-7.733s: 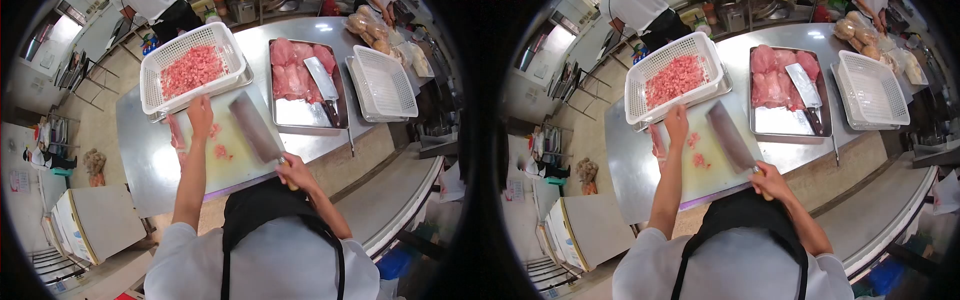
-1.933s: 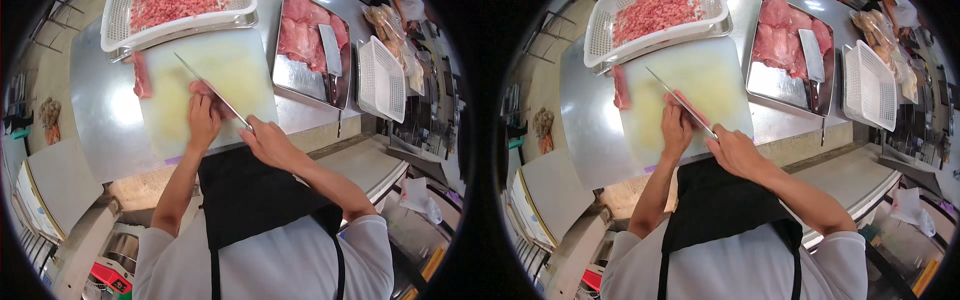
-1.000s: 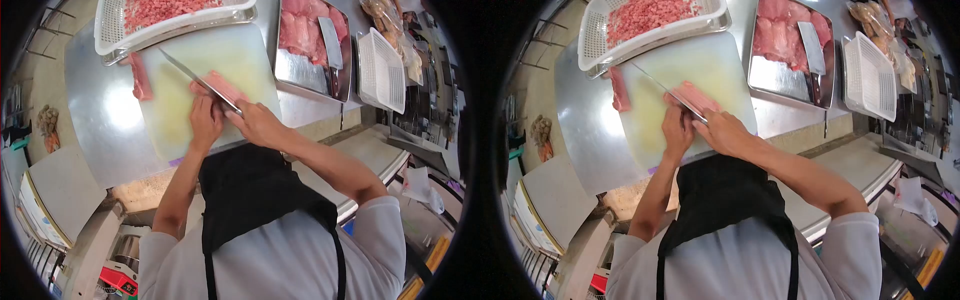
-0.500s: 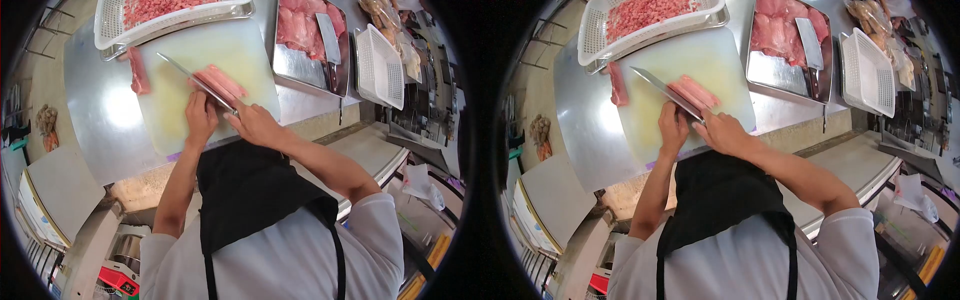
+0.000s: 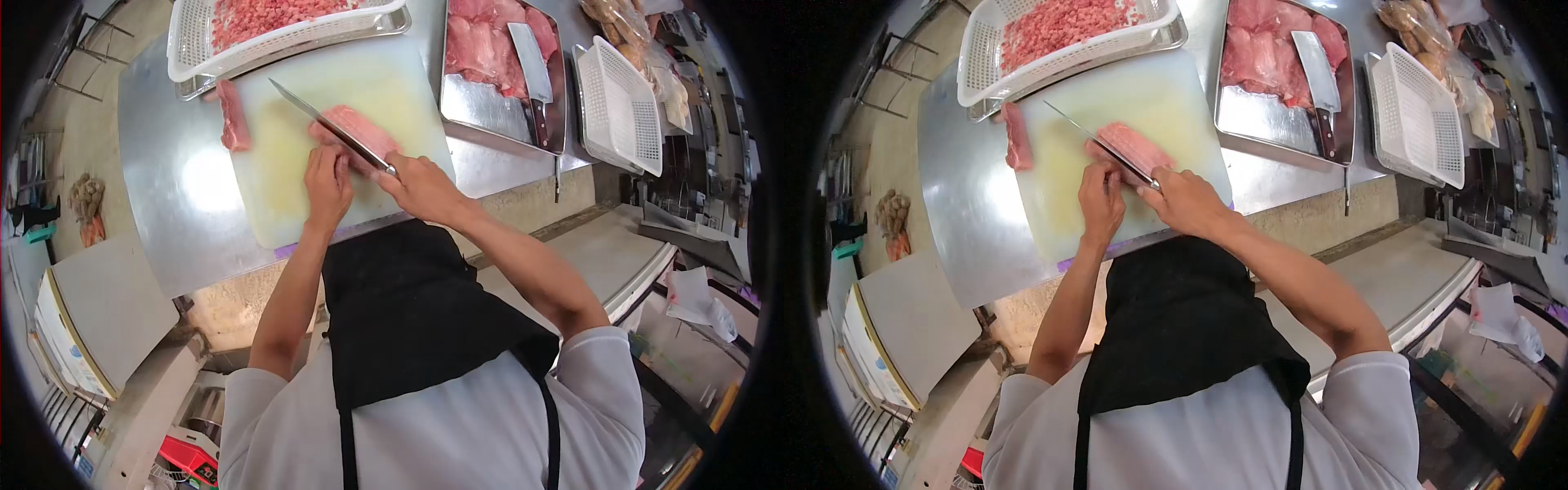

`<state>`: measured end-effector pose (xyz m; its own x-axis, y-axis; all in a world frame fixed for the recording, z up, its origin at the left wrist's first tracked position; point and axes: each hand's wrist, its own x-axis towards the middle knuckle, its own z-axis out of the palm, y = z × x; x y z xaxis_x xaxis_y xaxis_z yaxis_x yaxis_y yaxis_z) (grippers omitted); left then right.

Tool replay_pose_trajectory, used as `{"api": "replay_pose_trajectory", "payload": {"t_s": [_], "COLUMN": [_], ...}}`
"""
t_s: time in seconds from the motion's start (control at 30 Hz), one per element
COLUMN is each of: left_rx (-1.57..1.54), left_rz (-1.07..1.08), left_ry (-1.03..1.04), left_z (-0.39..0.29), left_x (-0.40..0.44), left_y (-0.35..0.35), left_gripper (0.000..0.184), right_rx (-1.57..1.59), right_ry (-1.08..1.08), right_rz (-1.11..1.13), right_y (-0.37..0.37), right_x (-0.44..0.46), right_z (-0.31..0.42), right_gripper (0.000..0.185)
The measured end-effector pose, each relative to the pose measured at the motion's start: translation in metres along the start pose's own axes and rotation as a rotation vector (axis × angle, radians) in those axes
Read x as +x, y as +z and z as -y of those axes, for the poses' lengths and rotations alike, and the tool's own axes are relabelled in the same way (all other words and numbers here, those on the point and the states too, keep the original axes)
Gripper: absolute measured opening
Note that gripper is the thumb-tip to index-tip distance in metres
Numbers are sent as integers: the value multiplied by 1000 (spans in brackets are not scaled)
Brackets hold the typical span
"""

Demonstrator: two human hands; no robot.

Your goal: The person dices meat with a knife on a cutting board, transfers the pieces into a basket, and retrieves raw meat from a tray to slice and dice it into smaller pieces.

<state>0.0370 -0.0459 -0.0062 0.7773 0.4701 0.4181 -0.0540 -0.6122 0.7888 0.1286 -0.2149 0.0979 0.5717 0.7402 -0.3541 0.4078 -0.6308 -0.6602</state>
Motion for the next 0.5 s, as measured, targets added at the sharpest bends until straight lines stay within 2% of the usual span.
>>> {"api": "replay_pose_trajectory", "payload": {"t_s": [0.13, 0.23, 0.37, 0.5], "left_rx": [2, 55, 39, -8], "left_rz": [-17, 4, 15, 43], "left_ry": [-3, -28, -19, -56], "left_z": [-1, -2, 3, 0], "left_x": [0, -1, -2, 1], "left_y": [-1, -1, -4, -5], "left_gripper": [10, 15, 17, 16], "right_rx": [12, -45, -50, 10], "right_ry": [54, 63, 110, 65], "right_rz": [53, 89, 119, 122], "right_y": [-44, -39, -37, -31], "right_x": [-55, -72, -65, -45], "right_z": [34, 23, 22, 20], "right_gripper": [35, 33, 34, 35]}}
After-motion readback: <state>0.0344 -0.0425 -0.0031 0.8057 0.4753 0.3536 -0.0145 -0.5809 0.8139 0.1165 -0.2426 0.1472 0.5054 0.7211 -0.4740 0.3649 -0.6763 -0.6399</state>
